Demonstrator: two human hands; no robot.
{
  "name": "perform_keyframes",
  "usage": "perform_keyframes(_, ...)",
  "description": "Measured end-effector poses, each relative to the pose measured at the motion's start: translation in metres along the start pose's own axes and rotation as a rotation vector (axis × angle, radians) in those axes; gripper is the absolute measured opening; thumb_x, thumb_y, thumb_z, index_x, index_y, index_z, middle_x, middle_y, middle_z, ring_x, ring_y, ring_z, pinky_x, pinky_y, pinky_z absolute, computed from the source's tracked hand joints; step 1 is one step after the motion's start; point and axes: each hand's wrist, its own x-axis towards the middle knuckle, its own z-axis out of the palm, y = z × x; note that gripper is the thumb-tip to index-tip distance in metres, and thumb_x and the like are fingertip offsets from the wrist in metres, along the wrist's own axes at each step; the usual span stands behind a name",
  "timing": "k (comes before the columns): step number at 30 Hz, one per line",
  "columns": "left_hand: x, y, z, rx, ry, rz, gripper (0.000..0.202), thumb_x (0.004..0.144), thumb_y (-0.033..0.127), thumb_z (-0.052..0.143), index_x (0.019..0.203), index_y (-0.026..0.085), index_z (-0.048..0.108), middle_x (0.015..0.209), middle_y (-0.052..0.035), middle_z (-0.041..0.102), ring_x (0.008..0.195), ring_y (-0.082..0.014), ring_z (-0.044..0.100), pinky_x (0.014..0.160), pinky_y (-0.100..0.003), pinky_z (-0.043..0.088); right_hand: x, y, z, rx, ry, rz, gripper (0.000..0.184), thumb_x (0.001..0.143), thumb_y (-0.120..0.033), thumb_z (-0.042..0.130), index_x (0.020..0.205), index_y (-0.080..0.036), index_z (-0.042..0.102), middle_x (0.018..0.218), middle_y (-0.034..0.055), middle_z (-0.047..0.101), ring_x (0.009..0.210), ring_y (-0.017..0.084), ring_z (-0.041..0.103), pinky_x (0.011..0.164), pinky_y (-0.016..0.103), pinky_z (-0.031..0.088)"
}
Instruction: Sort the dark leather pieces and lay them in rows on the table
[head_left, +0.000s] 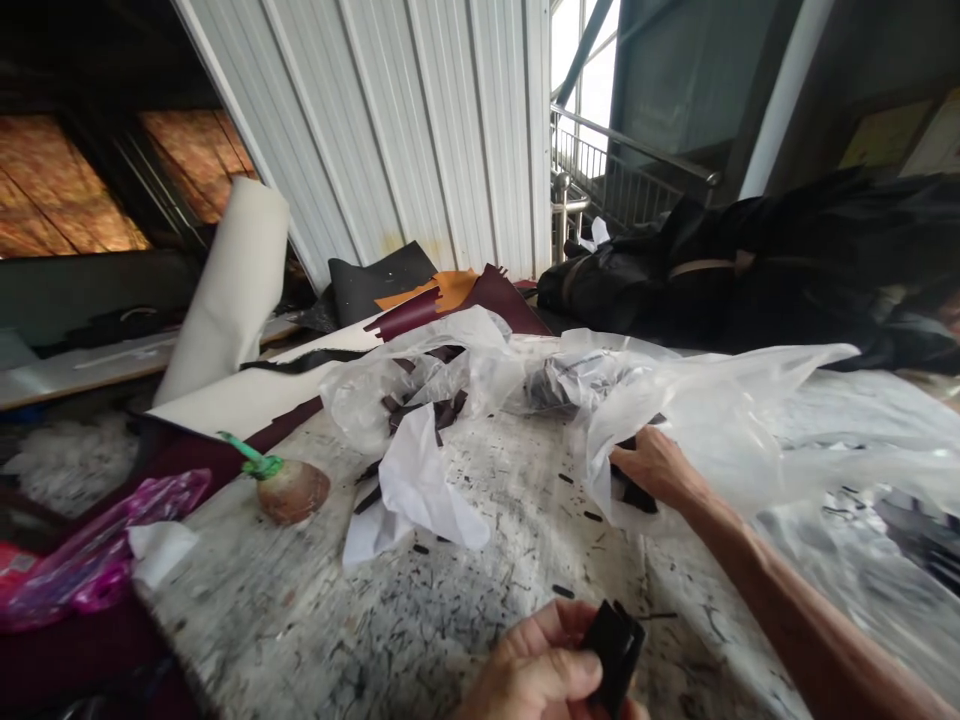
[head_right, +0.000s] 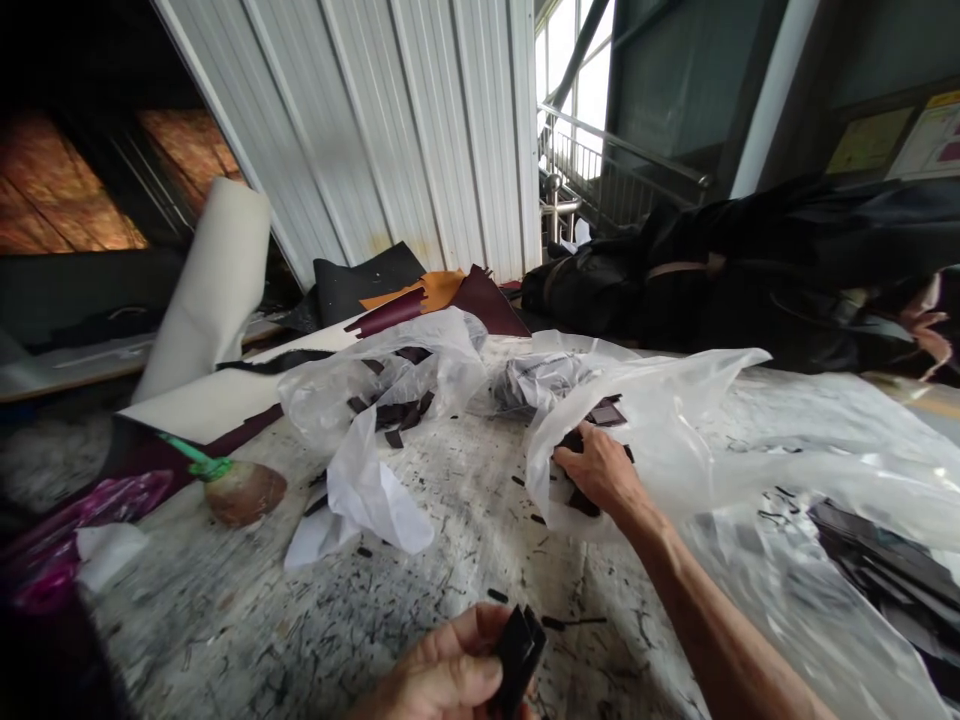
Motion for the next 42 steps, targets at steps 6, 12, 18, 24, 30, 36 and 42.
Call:
perform_keyframes(6, 0.004, -0.001, -0.003, -0.012, -0.001, -0.022, 0.034, 0.059, 0.021, 0.080, 0.089, 0.018, 0.064, 0.072, -0.0022, 0.067, 0.065, -0.0169, 0.066, 0.056, -0.024, 0.040, 0.003, 0.004, -0.008, 0.241, 0.026, 0.057, 0.011, 0.062, -0.027, 0.062, 0.066, -0.017, 0.063, 0.062, 0.0022, 0.060, 0.069, 0.021, 0.060, 0.060, 0.028, 0.039)
perform_keyframes(12, -0.003, 0.001, 0.017, -0.083, 0.099, -0.037, 0.023, 0.070, 0.017, 0.072, 0.090, 0.017, 0.061, 0.072, -0.0029, 0.067, 0.068, -0.0169, 0.066, 0.057, -0.025, 0.045, -0.010, 0.000, -0.019, 0.720, -0.053, 0.085, 0.027, 0.069, -0.032, 0.062, 0.088, -0.012, 0.064, 0.072, 0.0032, 0.066, 0.062, 0.016, 0.061, 0.059, 0.028, 0.048)
perform_keyframes(18, 0.003, -0.001, 0.049, -0.231, 0.372, 0.056, 0.016, 0.084, 0.010, 0.054, 0.099, 0.014, 0.056, 0.080, -0.0054, 0.068, 0.068, -0.0171, 0.067, 0.063, -0.029, 0.050, -0.064, -0.009, -0.035, 1.100, -0.135, 0.106, 0.032, 0.070, -0.038, 0.070, 0.090, -0.015, 0.063, 0.080, 0.0047, 0.068, 0.066, 0.015, 0.062, 0.065, 0.028, 0.051)
perform_keyframes(24, 0.019, -0.022, 0.074, -0.353, 0.316, 0.202, 0.016, 0.084, 0.016, 0.055, 0.100, 0.012, 0.061, 0.089, -0.0080, 0.071, 0.079, -0.0171, 0.067, 0.075, -0.028, 0.050, -0.148, -0.014, -0.022, 1.414, -0.103, 0.152, 0.031, 0.076, -0.039, 0.069, 0.096, -0.018, 0.060, 0.078, 0.0020, 0.063, 0.070, 0.016, 0.060, 0.067, 0.028, 0.049)
perform_keyframes(30, 0.019, -0.049, 0.093, -0.294, 0.194, 0.059, 0.033, 0.088, 0.037, 0.045, 0.098, 0.012, 0.063, 0.087, -0.0102, 0.069, 0.087, -0.0237, 0.065, 0.079, -0.033, 0.049, -0.195, -0.007, -0.010, 0.897, 0.143, 0.068, 0.022, 0.081, -0.032, 0.061, 0.102, -0.023, 0.057, 0.094, 0.0018, 0.062, 0.084, 0.017, 0.058, 0.077, 0.030, 0.045)
perform_keyframes(36, 0.025, -0.068, 0.101, -0.358, 0.181, 0.007, 0.036, 0.092, 0.038, 0.040, 0.078, 0.013, 0.062, 0.071, -0.0059, 0.063, 0.067, -0.0161, 0.062, 0.068, -0.027, 0.049, -0.212, 0.001, -0.019, 0.729, 0.238, -0.046, 0.028, 0.078, -0.029, 0.061, 0.105, -0.024, 0.062, 0.106, 0.0056, 0.060, 0.099, 0.022, 0.056, 0.087, 0.035, 0.044)
perform_keyframes(42, 0.035, -0.081, 0.106, -0.373, 0.257, 0.087, 0.033, 0.091, 0.033, 0.041, 0.080, 0.013, 0.065, 0.076, -0.0074, 0.067, 0.068, -0.0163, 0.065, 0.067, -0.027, 0.052, -0.215, 0.017, -0.015, 1.459, 0.367, 0.186, 0.032, 0.089, -0.048, 0.046, 0.096, -0.026, 0.068, 0.102, 0.0032, 0.068, 0.096, 0.019, 0.062, 0.090, 0.036, 0.046)
